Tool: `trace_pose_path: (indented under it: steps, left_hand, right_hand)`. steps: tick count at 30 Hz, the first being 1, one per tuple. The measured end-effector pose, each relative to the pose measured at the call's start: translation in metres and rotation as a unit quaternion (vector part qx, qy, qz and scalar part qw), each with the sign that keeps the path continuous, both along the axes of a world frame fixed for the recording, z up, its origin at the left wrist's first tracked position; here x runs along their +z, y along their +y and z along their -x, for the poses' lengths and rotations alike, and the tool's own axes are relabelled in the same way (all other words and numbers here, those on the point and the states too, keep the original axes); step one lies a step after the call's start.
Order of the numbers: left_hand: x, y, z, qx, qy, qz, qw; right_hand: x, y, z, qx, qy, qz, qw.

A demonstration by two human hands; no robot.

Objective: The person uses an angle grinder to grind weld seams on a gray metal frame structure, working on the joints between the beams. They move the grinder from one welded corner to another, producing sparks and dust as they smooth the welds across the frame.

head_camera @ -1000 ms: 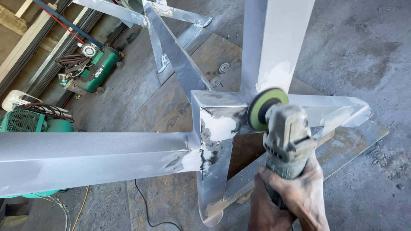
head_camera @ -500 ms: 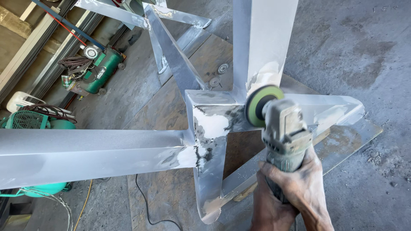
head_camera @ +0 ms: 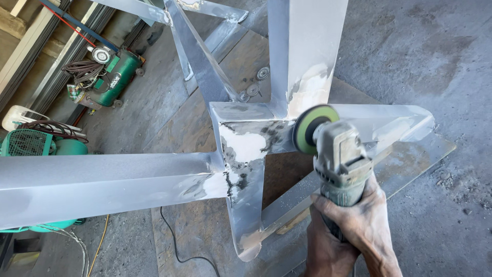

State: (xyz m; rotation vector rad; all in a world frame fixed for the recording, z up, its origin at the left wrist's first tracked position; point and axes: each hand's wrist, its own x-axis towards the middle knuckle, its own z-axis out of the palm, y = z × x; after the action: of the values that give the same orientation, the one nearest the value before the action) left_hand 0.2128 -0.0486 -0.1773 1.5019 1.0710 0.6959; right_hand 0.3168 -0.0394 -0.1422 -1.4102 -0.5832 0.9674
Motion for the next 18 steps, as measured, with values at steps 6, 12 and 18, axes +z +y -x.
trace_pose_path:
  steps: [6,12,18]
  left_hand:
    - [0.002,0.011,-0.007,-0.015,0.051,0.029,0.998]
    - [-0.006,-0.006,0.000,0.012,0.011,0.068,0.998]
    - [0.009,0.014,-0.002,-0.041,0.062,0.024,0.997]
  right_hand:
    - [0.002,0.009,-0.010,-0.011,0.004,-0.002,1.000]
    - [-0.009,-0.005,0.002,-0.006,0.023,0.030,0.999]
    - [-0.001,0.010,-0.009,-0.035,-0.007,0.009,0.999]
